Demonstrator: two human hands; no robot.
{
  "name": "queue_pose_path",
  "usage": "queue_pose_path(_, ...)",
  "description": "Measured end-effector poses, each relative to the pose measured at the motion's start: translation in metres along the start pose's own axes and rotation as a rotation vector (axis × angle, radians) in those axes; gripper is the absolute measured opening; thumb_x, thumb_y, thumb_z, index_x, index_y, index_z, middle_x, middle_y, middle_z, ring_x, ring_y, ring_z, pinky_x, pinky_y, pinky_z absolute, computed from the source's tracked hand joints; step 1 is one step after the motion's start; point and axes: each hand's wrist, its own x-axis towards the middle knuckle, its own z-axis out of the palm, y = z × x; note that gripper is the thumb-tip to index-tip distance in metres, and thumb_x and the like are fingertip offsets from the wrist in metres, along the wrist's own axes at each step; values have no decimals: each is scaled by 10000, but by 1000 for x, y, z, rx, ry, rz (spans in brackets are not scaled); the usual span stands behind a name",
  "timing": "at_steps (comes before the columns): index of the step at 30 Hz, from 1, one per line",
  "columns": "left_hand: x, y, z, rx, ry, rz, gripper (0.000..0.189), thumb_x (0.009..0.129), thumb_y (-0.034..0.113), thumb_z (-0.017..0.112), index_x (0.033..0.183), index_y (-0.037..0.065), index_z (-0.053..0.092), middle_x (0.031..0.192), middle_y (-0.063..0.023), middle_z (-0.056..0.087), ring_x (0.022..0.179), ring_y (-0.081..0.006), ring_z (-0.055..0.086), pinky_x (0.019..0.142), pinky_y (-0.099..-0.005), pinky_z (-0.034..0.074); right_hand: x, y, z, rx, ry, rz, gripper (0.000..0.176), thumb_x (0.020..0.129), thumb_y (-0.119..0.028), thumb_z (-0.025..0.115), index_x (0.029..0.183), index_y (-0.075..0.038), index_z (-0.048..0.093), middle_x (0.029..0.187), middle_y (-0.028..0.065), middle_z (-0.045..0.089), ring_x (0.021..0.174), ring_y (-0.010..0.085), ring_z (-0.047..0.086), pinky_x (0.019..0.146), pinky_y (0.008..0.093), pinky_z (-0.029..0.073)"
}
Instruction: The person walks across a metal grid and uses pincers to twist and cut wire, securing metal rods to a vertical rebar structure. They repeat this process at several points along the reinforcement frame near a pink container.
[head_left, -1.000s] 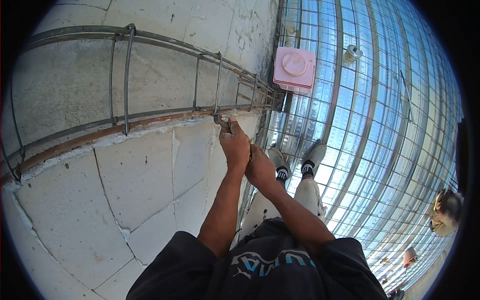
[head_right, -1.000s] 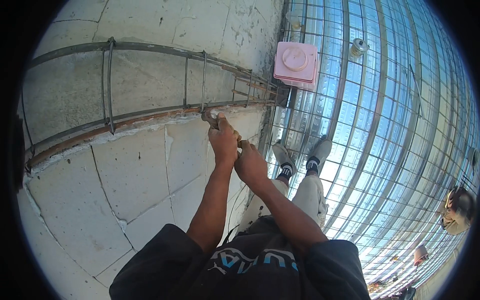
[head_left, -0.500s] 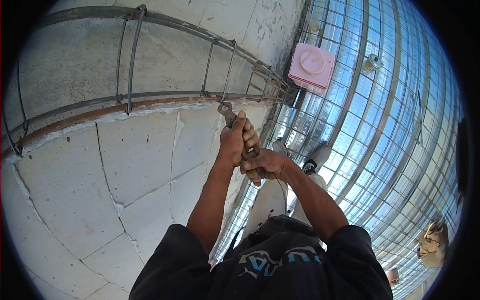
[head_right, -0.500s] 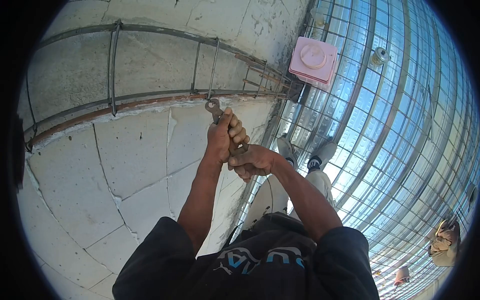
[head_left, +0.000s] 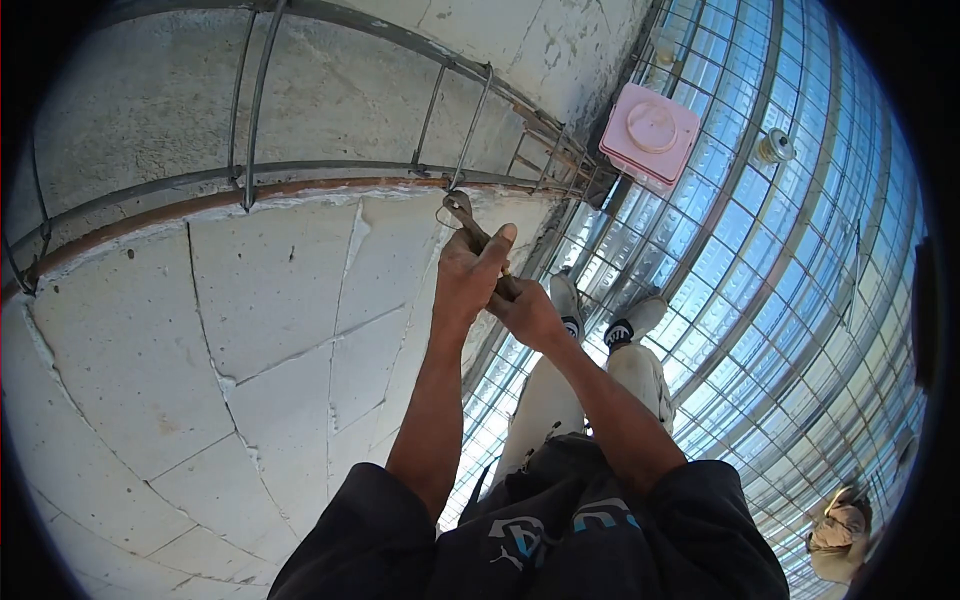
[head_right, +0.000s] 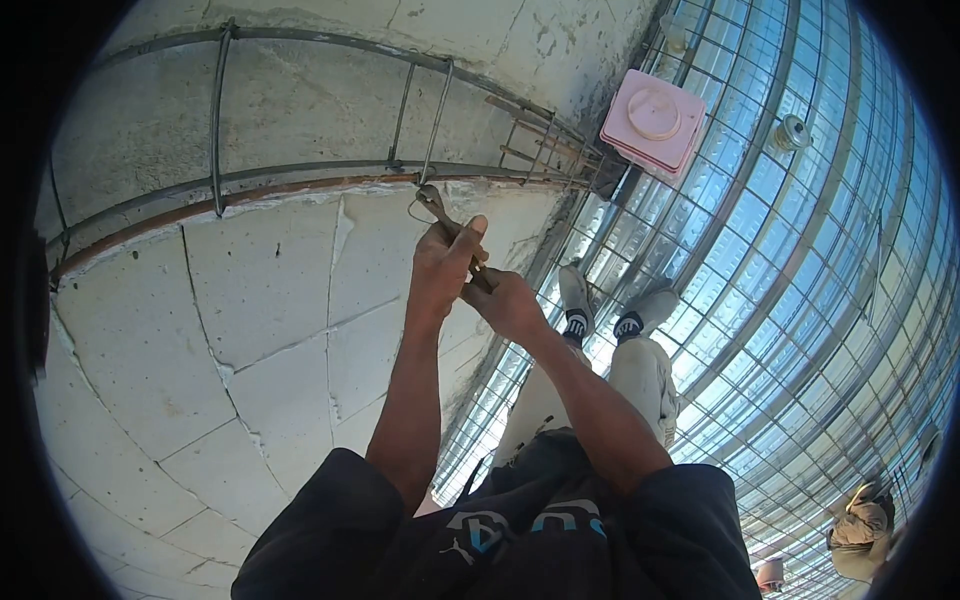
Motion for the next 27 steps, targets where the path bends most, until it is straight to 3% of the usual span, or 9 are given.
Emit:
queue_pose_path(4,6,0,-7,-422,-160,-91,390,932,394,646,999,13,597,768,-65,617,689,-150,580,660,-326,485,1,2,-11,901,-758,249,313,899,-292,727,842,3,639,574,-8,457,463,120,406,470,321,328)
queue_pose_path(5,7,-1,-5,-482,-167,-133,380,941,389,631,995,15,594,792,-69,619,703,-153,579,671,-334,487,3,7,-16,1003,-936,274,352,858,-315,764,891,13,640,588,27,519,481,148,474,483,320,399)
queue_pose_path(7,6,-6,2,-604,-187,-228,361,960,379,600,988,20,586,841,-75,625,729,-158,577,693,-350,489,7,16,-16,1022,-956,224,329,855,-261,765,957,17,622,591,15,513,481,163,495,497,339,435)
queue_pose_path(9,12,-17,17,-299,85,-167,352,969,355,580,962,3,570,872,-104,625,759,-191,581,717,-377,482,9,20,-23,956,-936,197,416,823,-216,781,1114,14,592,711,62,629,608,209,627,603,379,511)
queue_pose_path(12,4,8,44,63,436,-4,383,961,320,575,971,-61,533,890,-178,622,804,-285,597,747,-423,460,11,28,-24,85,-347,-130,472,821,-210,759,1193,1,559,898,123,703,811,224,689,735,370,532)
queue_pose_path(16,10,9,62,-75,467,47,478,951,361,602,1179,-45,494,1024,-183,627,909,-309,636,789,-434,477,1,18,-13,-65,220,-138,401,860,-287,699,1089,24,591,835,113,681,786,170,671,720,327,524)
queue_pose_path(21,-9,0,10,-796,-106,-11,652,942,550,570,1412,127,412,1096,-80,620,1043,-217,597,860,-384,464,29,30,-72,752,-897,172,640,774,-521,791,1066,15,599,729,118,673,673,227,699,639,321,585)
queue_pose_path(25,0,-33,12,-889,-45,83,588,949,490,606,1373,105,472,1060,-34,610,950,-145,583,813,-314,457,33,37,-64,368,-794,46,841,814,-669,663,1284,7,489,1048,177,668,944,254,696,831,381,567)
queue_pose_path(27,7,-36,21,-532,278,259,484,963,357,629,1330,60,521,1034,-61,621,914,-148,591,804,-292,469,34,30,-64,252,-557,-76,886,806,-677,659,1326,13,462,1151,201,638,1111,309,622,952,421,501)
